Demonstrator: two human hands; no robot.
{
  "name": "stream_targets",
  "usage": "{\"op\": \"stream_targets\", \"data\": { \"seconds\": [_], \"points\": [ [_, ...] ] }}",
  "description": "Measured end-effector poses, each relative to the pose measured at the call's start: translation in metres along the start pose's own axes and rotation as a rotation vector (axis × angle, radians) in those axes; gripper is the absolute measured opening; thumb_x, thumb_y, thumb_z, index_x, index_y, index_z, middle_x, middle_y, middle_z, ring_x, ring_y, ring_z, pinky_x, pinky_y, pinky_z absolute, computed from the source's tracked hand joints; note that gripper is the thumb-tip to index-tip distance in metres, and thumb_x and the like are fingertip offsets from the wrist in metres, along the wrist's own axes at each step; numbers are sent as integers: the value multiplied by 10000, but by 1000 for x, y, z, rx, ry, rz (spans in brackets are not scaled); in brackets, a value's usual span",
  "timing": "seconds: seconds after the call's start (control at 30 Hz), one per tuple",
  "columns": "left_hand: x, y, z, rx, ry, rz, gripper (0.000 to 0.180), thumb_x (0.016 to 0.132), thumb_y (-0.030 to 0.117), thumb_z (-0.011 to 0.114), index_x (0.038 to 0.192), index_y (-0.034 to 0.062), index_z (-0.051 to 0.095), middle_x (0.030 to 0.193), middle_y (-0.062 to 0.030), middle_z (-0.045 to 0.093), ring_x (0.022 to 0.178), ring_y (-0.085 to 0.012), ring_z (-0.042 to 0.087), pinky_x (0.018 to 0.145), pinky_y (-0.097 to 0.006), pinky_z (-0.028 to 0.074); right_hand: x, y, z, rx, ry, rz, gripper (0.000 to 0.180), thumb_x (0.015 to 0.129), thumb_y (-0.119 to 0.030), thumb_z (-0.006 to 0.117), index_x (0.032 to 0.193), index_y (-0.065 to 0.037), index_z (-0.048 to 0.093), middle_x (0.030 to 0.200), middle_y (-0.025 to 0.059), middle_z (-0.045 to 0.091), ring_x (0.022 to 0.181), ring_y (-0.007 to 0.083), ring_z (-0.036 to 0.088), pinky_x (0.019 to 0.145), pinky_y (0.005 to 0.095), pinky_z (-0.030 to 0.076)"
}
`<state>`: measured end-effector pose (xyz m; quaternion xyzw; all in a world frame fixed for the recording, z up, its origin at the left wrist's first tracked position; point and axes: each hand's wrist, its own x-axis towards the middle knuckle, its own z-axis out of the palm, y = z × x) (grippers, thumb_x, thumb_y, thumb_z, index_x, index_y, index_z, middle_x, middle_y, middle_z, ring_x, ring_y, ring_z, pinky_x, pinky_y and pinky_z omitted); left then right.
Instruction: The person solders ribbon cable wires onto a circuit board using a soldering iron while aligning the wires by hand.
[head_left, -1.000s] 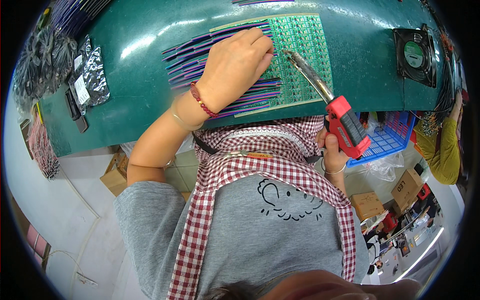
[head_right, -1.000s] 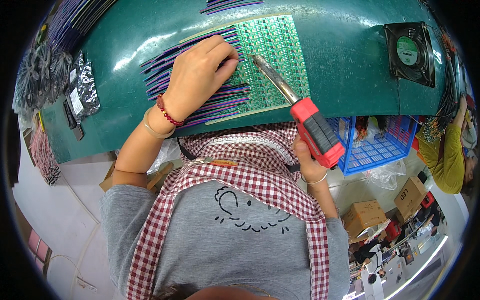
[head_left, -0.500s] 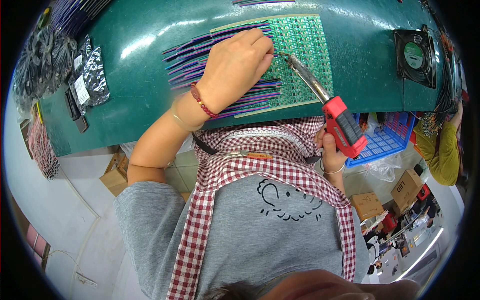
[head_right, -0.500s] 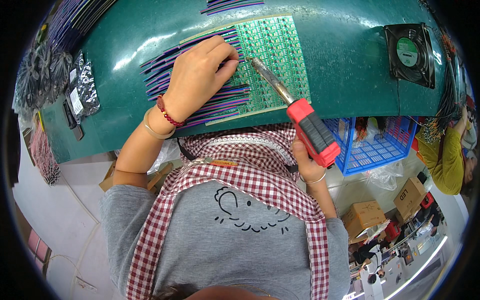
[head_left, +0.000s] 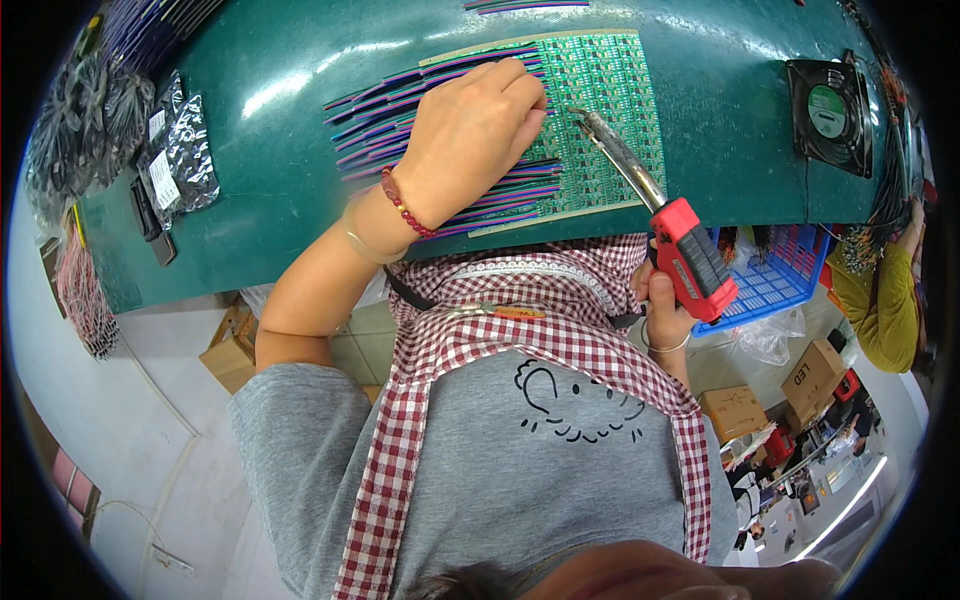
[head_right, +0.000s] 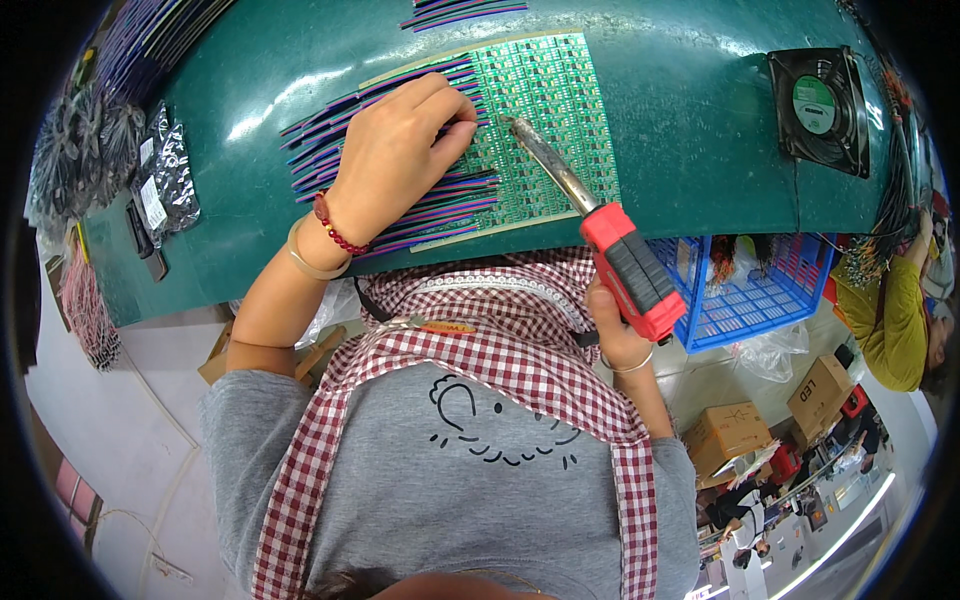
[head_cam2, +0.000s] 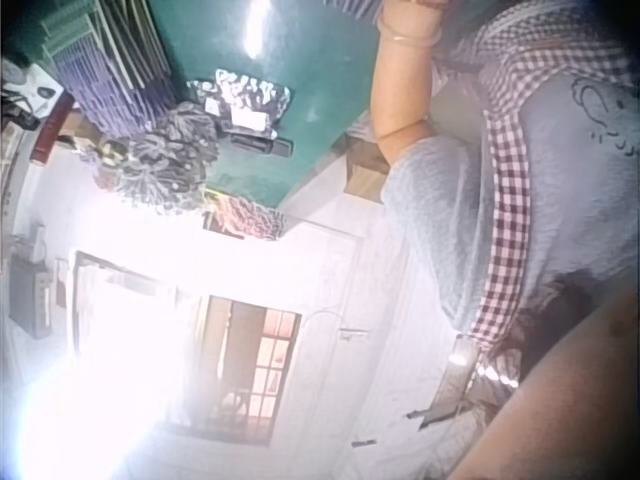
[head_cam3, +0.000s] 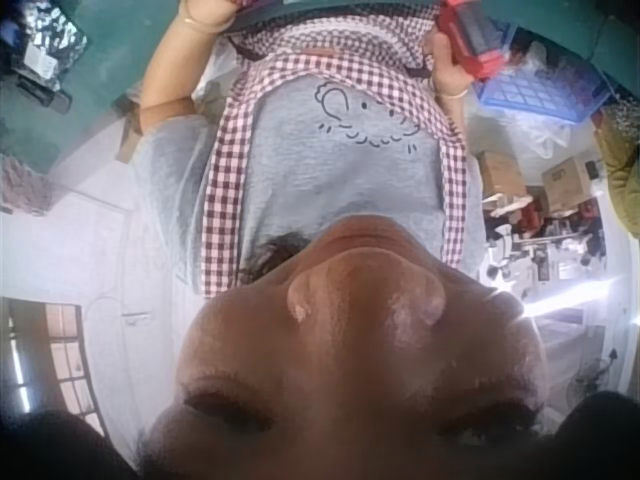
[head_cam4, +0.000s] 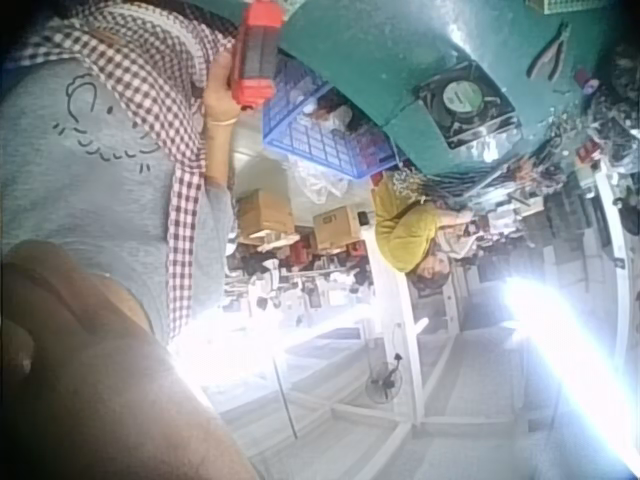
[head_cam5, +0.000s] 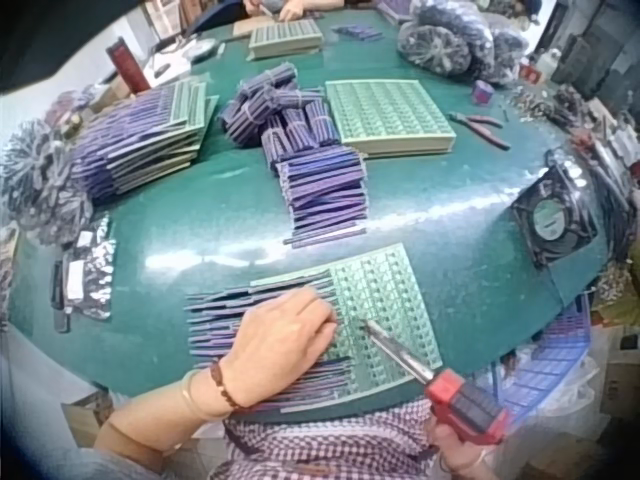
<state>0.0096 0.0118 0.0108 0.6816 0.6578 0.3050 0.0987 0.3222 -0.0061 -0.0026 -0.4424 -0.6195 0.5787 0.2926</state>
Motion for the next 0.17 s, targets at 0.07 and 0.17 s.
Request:
{"op": "stream_targets", "data": {
  "seconds": [0.07, 0.17],
  "points": [
    [0, 0, 0, 5, 0, -1, 71, 810, 111, 688, 819, 71, 630, 798, -61, 595, 743, -258, 623, 614, -367, 501, 0, 1, 2, -7, -4, 2, 436, 953, -228, 615, 1269, 52, 506, 721, 66, 542, 585, 137, 496, 583, 302, 456],
    [0, 0, 0, -5, 3, -11, 73, 808, 111, 690, 819, 70, 630, 803, -60, 600, 744, -256, 626, 615, -365, 503, 1, 3, 1, -23, -30, -8, 435, 948, -222, 622, 1274, 44, 509, 759, 78, 560, 599, 140, 512, 594, 307, 470]
  ]
}}
